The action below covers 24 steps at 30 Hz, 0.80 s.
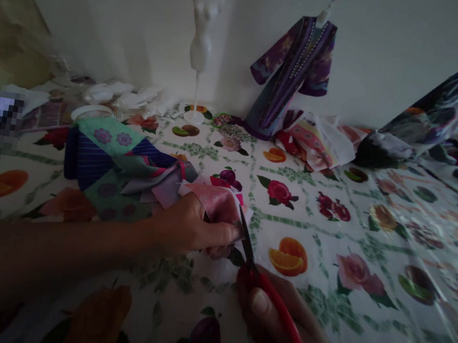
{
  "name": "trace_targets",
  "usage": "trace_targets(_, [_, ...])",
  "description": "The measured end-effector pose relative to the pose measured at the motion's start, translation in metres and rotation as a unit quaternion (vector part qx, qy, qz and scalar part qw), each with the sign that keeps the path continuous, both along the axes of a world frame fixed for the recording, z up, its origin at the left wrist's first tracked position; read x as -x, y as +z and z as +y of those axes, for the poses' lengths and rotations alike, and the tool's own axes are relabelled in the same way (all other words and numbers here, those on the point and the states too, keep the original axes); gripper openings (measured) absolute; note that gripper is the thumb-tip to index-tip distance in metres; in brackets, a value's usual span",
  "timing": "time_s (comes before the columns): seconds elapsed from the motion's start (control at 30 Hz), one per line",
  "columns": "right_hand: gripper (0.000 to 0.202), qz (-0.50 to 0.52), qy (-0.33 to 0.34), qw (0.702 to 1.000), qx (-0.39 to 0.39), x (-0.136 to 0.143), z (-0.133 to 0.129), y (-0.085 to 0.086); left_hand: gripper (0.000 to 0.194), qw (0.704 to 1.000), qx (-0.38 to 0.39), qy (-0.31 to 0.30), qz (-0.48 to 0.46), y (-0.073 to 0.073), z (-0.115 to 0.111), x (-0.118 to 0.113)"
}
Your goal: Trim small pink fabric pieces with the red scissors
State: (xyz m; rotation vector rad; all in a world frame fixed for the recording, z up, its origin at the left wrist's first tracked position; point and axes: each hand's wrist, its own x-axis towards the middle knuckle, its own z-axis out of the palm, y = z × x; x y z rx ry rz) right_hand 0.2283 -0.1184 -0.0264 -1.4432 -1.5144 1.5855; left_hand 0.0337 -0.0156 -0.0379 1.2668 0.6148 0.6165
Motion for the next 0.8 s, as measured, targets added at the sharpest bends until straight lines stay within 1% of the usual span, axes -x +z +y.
trace_targets(0.17, [0.045,-0.011,-0.002,1.0,0.023,-0.003,-0.003,-0.004,0.021,1.0,0.006,0.006,0.0,0.001,-0.001,-0.001])
trace_targets(0.27, [0.046,-0.022,0.001,1.0,0.017,-0.002,-0.002,-0.004,0.021,1.0,0.005,0.007,-0.015,0.0,-0.001,-0.001])
trace_targets(0.33, [0.046,-0.016,-0.001,1.0,0.005,-0.001,-0.001,-0.002,0.02,1.0,0.011,0.006,-0.023,-0.001,-0.001,-0.001])
trace_targets(0.4, [0.049,-0.004,-0.002,1.0,0.008,0.0,0.0,-0.002,0.018,1.0,0.011,-0.002,-0.019,-0.001,0.0,0.0])
trace_targets(0.5, [0.053,0.001,-0.01,0.999,0.03,0.0,-0.001,-0.005,0.022,0.999,-0.025,-0.022,0.014,0.0,0.004,0.002])
trace_targets(0.6, [0.052,0.007,-0.011,0.999,0.042,-0.002,-0.003,-0.008,0.027,0.996,-0.061,-0.039,0.06,0.003,0.006,0.003])
trace_targets(0.7, [0.049,0.035,0.008,0.997,0.065,-0.004,-0.005,-0.01,0.022,0.997,-0.056,-0.038,0.048,0.003,0.005,0.001])
trace_targets(0.8, [0.046,0.062,0.016,0.996,0.057,-0.004,-0.005,-0.012,0.018,0.998,-0.041,-0.025,0.038,0.002,0.002,0.0])
